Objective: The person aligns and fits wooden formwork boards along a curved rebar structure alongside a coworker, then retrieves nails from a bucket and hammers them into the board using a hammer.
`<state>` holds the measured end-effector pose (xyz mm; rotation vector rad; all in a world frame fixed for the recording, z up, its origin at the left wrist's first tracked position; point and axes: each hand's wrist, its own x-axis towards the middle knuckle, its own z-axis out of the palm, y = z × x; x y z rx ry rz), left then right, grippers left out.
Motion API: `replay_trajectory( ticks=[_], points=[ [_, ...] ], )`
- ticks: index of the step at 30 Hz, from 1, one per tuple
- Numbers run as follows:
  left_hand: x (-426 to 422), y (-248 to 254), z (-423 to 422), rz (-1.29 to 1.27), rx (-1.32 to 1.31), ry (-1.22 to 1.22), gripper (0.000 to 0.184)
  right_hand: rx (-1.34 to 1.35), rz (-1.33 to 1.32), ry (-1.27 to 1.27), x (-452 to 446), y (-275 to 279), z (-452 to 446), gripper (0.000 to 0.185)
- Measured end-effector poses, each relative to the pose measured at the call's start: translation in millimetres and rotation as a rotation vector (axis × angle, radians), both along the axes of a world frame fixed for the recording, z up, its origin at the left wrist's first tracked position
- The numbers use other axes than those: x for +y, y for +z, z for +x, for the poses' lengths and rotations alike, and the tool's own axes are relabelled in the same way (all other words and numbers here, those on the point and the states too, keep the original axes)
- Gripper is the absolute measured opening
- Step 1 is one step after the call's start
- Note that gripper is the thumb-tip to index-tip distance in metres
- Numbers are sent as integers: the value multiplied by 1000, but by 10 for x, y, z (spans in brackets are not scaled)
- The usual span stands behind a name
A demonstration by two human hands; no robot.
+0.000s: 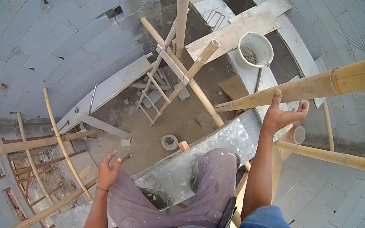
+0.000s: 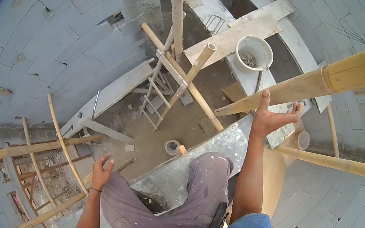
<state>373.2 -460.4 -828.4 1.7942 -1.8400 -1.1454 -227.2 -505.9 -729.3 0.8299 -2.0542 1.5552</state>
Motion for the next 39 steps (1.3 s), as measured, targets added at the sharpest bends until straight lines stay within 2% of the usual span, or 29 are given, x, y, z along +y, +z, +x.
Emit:
replay_trajectory(
  ticks=[3,5,6,8,9,11,14,20,21,23,24,25,27,28,29,31,32,33,36,39],
  points=[
    [-679,-472,-658,-20,27,-142,41,149,-13,82,-201,10,-303,113],
    [-1164,-863,-1142,-43,113,-223,41,158,-136,78,-318,-119,-430,101],
    [-1385,-1145,-1361,-65,185,-248,41,161,-139,85,-344,-112,-442,101],
    [-1805,-1502,-1921,167,450,-125,42,48,-183,70,-370,-48,-403,81],
    [-2037,-1646,-2176,230,486,-134,45,51,-186,73,-386,-44,-401,81],
    [-2469,-1926,-2683,371,612,-93,52,177,-223,79,-401,-86,-420,60],
    [-3069,-2542,-3406,525,779,7,64,277,-210,55,-382,-210,-569,55],
    [-4283,-4048,-4418,448,764,111,84,115,-221,140,-325,-250,-505,37],
    [-4399,-4192,-4541,452,772,108,84,123,-217,139,-307,-268,-525,37],
    [-4621,-4357,-4786,452,765,261,89,144,-174,124,-290,-289,-561,28],
    [-4668,-4375,-4877,465,724,281,91,72,-163,128,-323,-266,-465,36],
    [-4748,-4483,-4910,410,684,222,90,83,-166,121,-339,-249,-402,36],
    [-4784,-4554,-5067,443,686,309,86,2,-101,15,-331,-225,-358,41],
    [-4821,-4647,-5158,438,703,295,86,67,-52,26,-314,-231,-421,54],
    [-4834,-4749,-5231,429,710,363,80,85,-59,19,-293,-230,-426,54],
    [-5094,-5071,-5320,419,734,419,79,-27,24,-82,-310,-206,-344,64],
    [-5258,-5311,-5260,540,778,390,77,-51,83,-127,-340,-174,-314,73],
    [-5317,-5465,-5251,665,816,360,76,-43,86,-136,-352,-171,-302,73],
    [-5182,-5109,-5115,684,826,280,73,-117,73,-129,-323,-167,-293,76],
    [-5203,-5126,-5002,719,803,217,70,-49,45,-129,-365,-191,-319,72]
  ],
)
